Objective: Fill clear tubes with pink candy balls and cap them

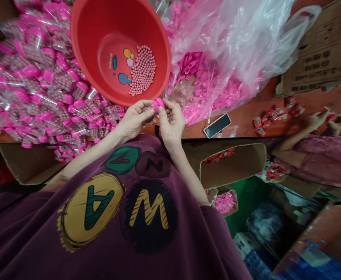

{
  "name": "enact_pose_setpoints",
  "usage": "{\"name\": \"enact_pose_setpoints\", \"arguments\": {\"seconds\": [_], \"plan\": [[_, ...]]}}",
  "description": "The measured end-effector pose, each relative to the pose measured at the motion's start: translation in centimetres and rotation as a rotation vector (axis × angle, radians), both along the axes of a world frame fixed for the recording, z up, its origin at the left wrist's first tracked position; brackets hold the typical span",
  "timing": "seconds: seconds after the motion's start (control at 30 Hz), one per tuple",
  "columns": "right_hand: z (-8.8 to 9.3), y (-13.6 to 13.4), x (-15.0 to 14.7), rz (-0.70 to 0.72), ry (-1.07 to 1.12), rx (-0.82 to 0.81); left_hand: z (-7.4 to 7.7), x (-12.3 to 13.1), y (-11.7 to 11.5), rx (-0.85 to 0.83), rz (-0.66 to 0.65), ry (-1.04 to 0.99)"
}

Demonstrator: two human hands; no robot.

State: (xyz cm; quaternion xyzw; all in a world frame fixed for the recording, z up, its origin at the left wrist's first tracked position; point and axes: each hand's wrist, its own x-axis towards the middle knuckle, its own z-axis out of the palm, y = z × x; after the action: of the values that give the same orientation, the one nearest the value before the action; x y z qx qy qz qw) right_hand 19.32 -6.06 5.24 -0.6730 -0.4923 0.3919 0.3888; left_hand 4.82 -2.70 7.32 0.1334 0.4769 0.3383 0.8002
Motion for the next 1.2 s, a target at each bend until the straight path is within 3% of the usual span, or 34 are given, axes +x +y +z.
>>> {"name": "enact_pose_setpoints", "arguments": {"seconds": [0.27, 0.4, 0.53, 0.7, 0.83, 1.07, 1.2], "plan": [[1.9, -0.2, -0.1, 0.245, -0.27, 0.16, 0.2, 0.4, -0.6, -0.085, 0.086, 0.017], [1.8, -0.6, -0.4, 0.217, -0.262, 0.147, 0.9, 0.5, -0.6, -0.023, 0.108, 0.076], [0.8, -0.5, -0.1, 0.125, -0.072, 0.063, 0.8, 0.2, -0.2, 0.117, 0.069, 0.255], [0.2, 0.2, 0.4, 0.051, 0.113, -0.086, -0.1, -0.4, 0.4, 0.15, -0.036, 0.158], [0.5, 0.2, -0.1, 0.022, 0.051, -0.039, -0.4, -0.4, 0.4, 0.17, -0.038, 0.195], [1.1, 0.3, -0.2, 0.093, 0.055, 0.022, 0.4, -0.7, 0.0, 0.453, -0.073, 0.443], [1.6, 0.4, 0.1, 0.23, -0.045, -0.02, -0.5, -0.8, -0.7, 0.336, -0.01, 0.395]]}}
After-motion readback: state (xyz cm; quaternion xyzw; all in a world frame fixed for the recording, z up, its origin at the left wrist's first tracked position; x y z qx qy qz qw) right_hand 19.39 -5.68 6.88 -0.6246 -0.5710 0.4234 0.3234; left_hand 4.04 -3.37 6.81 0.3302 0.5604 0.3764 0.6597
